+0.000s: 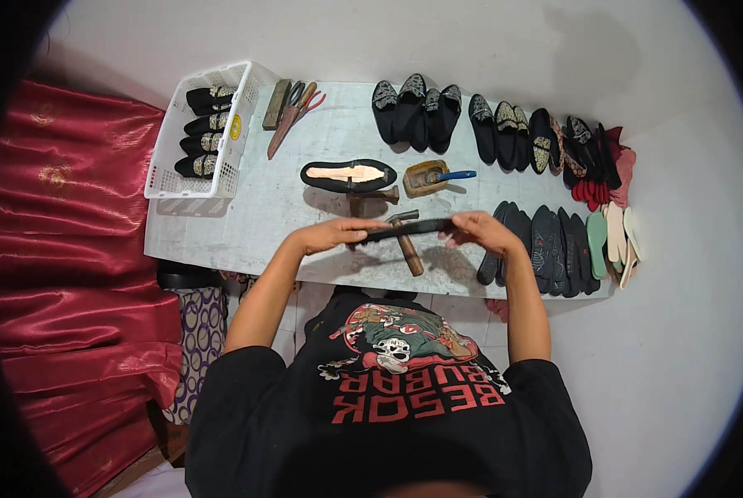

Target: Apply glue to a shoe sole and hammer it onto the shoe body.

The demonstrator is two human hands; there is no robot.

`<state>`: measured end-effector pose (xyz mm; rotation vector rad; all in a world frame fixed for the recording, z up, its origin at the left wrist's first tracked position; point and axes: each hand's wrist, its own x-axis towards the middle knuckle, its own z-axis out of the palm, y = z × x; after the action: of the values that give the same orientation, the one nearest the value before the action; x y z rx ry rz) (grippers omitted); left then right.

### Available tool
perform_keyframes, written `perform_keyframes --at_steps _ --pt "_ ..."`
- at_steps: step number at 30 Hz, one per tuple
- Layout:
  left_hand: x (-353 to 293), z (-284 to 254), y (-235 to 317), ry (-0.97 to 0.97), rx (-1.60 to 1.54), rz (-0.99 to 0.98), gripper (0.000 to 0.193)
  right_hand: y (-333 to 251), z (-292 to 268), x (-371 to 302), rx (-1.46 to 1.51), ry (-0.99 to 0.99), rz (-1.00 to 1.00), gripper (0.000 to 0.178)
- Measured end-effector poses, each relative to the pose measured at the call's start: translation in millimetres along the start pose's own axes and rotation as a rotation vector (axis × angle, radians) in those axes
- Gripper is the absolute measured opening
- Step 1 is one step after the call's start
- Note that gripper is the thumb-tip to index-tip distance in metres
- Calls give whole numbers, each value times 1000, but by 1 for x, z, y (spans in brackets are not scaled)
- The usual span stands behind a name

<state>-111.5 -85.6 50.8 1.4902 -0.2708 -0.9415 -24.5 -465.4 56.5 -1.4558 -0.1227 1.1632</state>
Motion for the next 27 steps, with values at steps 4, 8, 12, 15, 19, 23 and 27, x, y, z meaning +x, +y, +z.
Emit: perform_keyframes --at_steps 4,8,12,15,19,23,27 --pt "-21 -38 42 262 215 320 69 -62 27 -2 -313 186 -374 45" --pt "-42 -85 41 425 506 403 81 -87 63 38 -680 266 -478 51" --pt "-53 -131 7 445 535 420 85 -82 81 86 -664 230 -567 54" --pt "-54 -152 -12 443 540 459 87 -81 87 108 -674 287 -489 55" --pt "-48 -166 -32 455 445 455 89 -83 89 124 -637 280 -396 58" --pt "-42 -176 -43 438 455 424 87 -84 86 131 -623 294 -325 58" --pt "-35 -186 -42 406 450 421 88 -80 86 134 -611 314 -298 59"
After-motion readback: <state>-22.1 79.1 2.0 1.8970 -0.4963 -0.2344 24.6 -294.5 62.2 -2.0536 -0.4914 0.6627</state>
